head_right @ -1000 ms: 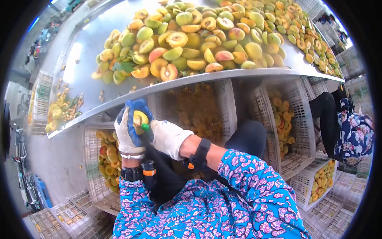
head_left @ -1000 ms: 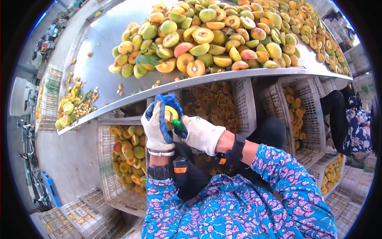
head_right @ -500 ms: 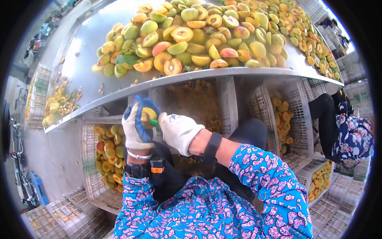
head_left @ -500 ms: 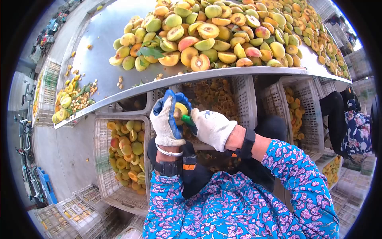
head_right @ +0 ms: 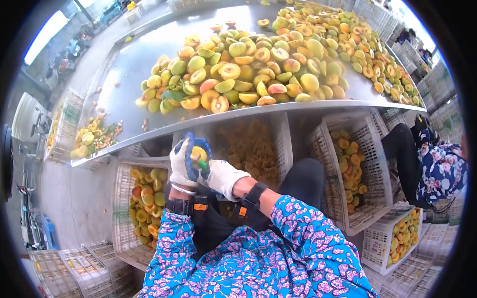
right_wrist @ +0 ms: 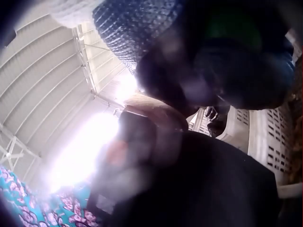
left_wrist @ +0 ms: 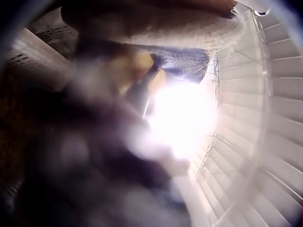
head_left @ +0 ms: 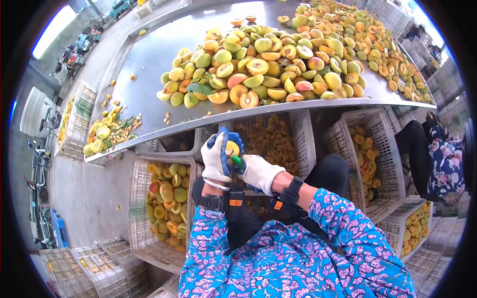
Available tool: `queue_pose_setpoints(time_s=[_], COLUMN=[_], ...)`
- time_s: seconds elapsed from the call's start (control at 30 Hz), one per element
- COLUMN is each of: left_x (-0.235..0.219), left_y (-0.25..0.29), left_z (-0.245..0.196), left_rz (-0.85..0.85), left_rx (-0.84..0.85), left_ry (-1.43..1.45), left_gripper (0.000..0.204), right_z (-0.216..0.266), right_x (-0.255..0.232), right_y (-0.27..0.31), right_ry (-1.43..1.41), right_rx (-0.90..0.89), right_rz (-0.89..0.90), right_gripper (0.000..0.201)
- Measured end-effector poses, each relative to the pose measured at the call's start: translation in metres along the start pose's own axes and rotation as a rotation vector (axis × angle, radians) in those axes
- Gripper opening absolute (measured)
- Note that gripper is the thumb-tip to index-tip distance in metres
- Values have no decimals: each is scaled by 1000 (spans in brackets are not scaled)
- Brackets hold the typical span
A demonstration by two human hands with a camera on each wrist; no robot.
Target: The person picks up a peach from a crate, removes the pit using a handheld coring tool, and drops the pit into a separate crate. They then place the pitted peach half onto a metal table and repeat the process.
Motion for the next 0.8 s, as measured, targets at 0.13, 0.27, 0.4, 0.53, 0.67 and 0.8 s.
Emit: queue_pose_setpoints(time_s=[0.13, 0.27, 0.4, 0.53, 0.67, 0.8], left_x=[6, 7, -6, -2, 3, 7], left_y=[11, 23, 4, 3, 9, 21], left_z=[-17, -24, -25, -31, -23, -29], left_rz=[56, 72, -1, 69, 119, 93], left_rx=[160, 136, 122, 90, 148, 316], left_ry=[-170, -133, -94, -18, 42, -60], left_gripper=[38, 46, 42, 41, 37, 36], right_z=[-15, 2, 13, 19, 6, 7], right_x=[18, 23, 11, 12, 10, 5], right_y=[-10, 3, -11, -15, -8, -3], right_ry=[-43, -85, -142, -447, -314, 44], right_rx=[-197, -197, -117, -98, -106, -135], right_rz=[-65, -207, -104, -69, -21, -2], right_gripper=[20, 23, 20, 17, 17, 19])
Point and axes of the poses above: each hand's wrist, its own y-axis away from the middle knuckle, its own x-axis out of the palm, z = x × y, the point moved 8 cm from there along -y, towards the middle knuckle, and after that the axes turned 10 degrees about -x, right-handed, at the moved point
